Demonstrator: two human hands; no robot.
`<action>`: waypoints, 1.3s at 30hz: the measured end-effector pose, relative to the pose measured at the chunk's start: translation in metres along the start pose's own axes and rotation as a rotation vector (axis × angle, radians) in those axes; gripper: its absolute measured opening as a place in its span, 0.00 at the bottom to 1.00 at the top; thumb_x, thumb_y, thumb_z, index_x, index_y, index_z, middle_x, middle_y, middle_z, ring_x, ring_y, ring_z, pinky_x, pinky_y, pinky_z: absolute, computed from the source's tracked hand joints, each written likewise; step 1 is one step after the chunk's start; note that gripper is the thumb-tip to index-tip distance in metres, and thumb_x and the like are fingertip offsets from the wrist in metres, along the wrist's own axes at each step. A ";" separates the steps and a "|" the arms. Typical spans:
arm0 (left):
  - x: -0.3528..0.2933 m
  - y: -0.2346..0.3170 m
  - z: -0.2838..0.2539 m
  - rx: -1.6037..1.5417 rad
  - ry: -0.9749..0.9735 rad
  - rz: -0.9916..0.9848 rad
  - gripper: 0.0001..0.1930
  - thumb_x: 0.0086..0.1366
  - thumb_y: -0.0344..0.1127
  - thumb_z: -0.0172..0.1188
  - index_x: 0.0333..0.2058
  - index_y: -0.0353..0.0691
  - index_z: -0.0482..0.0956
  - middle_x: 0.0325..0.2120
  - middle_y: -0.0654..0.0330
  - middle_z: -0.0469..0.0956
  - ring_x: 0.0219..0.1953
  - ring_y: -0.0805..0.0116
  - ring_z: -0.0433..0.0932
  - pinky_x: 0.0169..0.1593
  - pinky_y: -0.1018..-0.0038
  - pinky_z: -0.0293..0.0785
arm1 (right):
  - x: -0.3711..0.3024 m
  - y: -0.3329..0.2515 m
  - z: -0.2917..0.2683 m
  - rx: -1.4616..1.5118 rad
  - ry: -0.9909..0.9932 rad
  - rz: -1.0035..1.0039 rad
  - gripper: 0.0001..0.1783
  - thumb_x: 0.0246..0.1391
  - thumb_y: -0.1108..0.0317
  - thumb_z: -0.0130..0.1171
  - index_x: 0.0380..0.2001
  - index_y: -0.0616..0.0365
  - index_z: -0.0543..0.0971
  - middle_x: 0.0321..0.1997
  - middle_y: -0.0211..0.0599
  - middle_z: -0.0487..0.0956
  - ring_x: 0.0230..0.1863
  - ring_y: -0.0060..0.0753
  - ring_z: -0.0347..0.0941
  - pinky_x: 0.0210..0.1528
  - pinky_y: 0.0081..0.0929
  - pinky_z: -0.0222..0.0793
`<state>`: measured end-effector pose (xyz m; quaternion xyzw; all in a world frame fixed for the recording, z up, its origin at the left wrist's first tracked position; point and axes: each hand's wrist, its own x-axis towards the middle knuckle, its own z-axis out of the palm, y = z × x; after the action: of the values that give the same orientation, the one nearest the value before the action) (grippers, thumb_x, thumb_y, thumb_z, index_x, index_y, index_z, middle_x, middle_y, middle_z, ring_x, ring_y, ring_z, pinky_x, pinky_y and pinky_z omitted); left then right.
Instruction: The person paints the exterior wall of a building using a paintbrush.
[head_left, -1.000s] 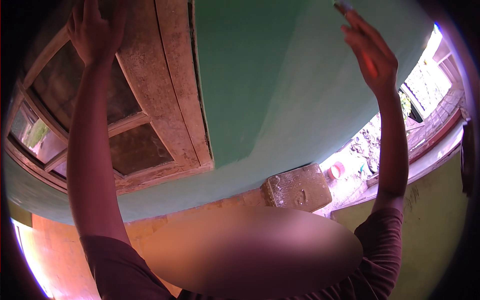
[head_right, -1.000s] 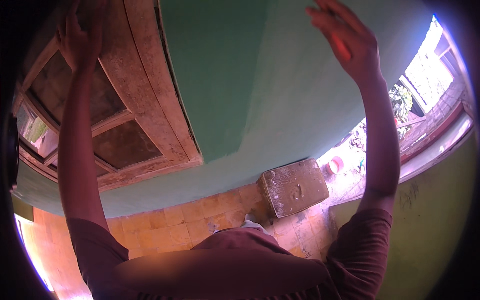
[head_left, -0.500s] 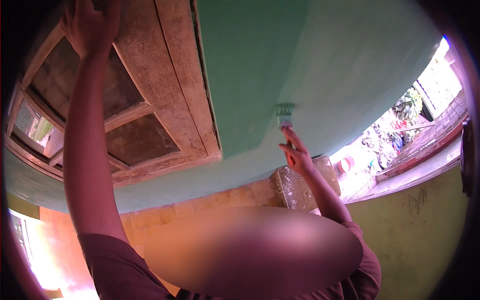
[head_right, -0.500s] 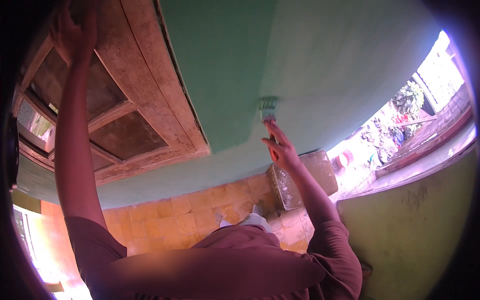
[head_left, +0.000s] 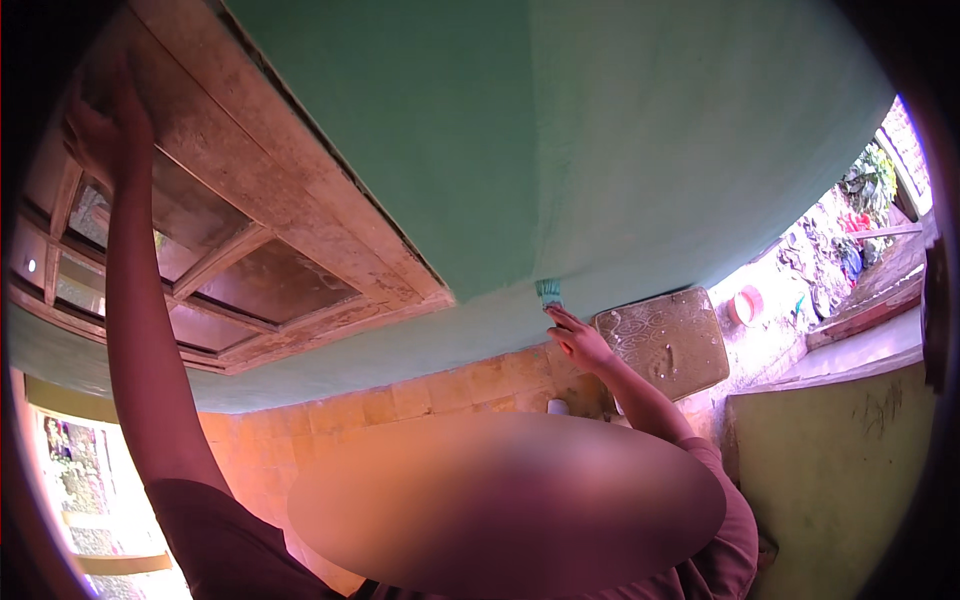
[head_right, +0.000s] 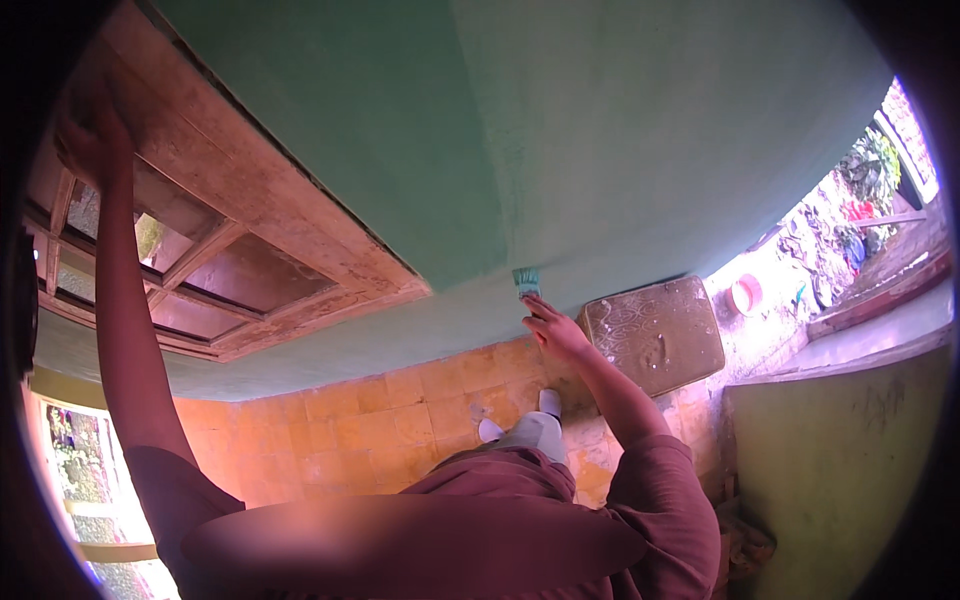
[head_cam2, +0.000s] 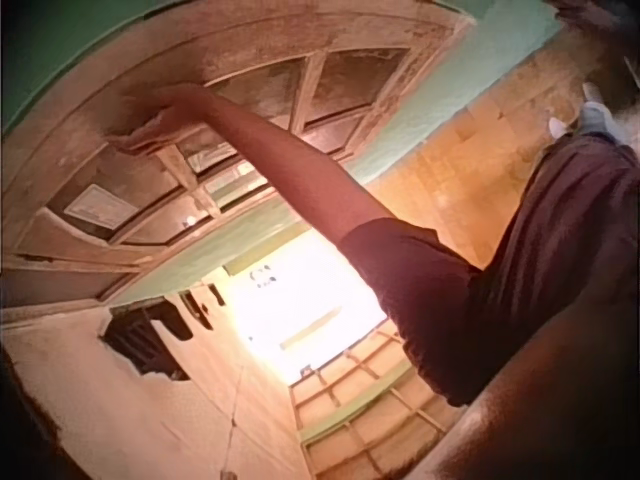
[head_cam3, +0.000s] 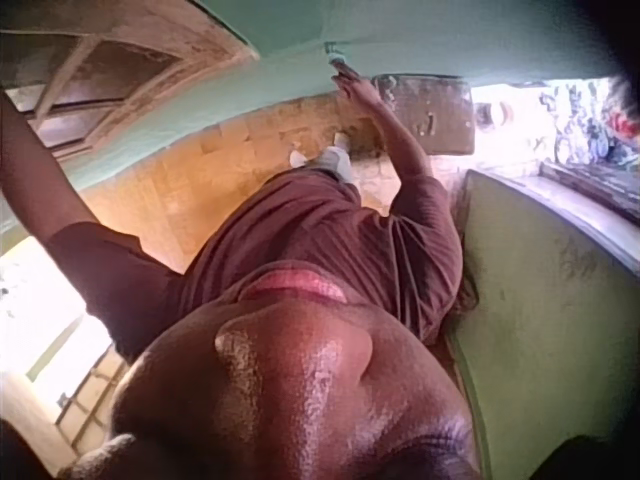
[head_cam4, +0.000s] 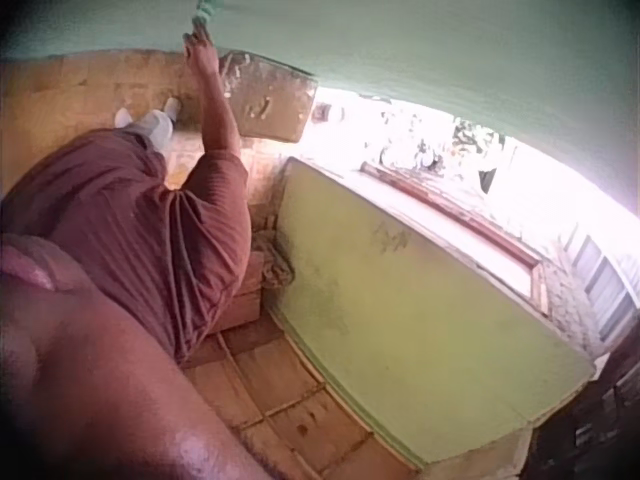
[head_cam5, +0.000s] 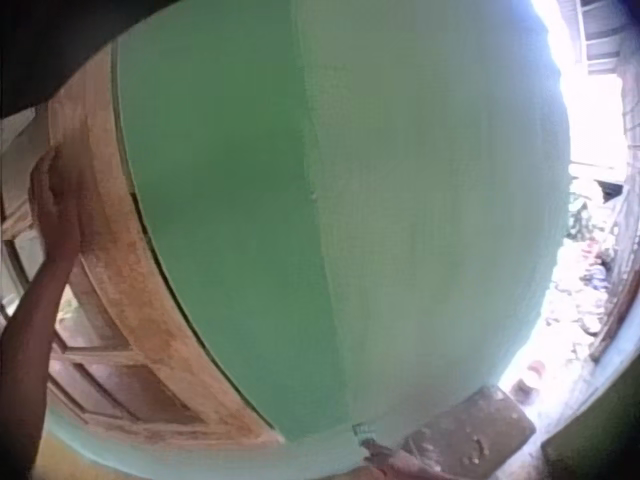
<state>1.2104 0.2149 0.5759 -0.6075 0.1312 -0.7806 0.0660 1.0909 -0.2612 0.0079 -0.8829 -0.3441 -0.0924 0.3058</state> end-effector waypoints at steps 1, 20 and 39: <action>0.006 0.006 -0.008 0.006 -0.053 -0.018 0.36 0.57 0.63 0.59 0.57 0.44 0.70 0.52 0.53 0.72 0.55 0.51 0.69 0.59 0.61 0.60 | 0.006 0.001 -0.008 0.008 0.006 -0.014 0.12 0.45 0.78 0.58 0.36 0.56 0.76 0.64 0.46 0.66 0.65 0.46 0.62 0.58 0.37 0.69; -0.259 0.149 -0.361 0.122 -0.397 -1.334 0.30 0.67 0.37 0.55 0.63 0.35 0.57 0.63 0.50 0.59 0.64 0.59 0.58 0.65 0.64 0.55 | 0.106 -0.083 -0.293 0.511 0.757 -0.173 0.07 0.51 0.84 0.56 0.34 0.66 0.79 0.32 0.39 0.80 0.28 0.20 0.70 0.31 0.18 0.65; -0.334 0.434 -0.789 0.539 -0.435 -2.203 0.33 0.60 0.50 0.63 0.57 0.33 0.67 0.41 0.44 0.78 0.43 0.59 0.79 0.46 0.67 0.74 | 0.057 -0.280 -0.017 1.188 -0.690 0.376 0.12 0.59 0.63 0.53 0.38 0.62 0.76 0.36 0.42 0.80 0.37 0.35 0.80 0.32 0.33 0.80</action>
<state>0.5086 -0.0141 -0.0380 -0.4805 -0.6551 -0.2966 -0.5020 0.9488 -0.0790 0.1765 -0.5904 -0.2554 0.4497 0.6197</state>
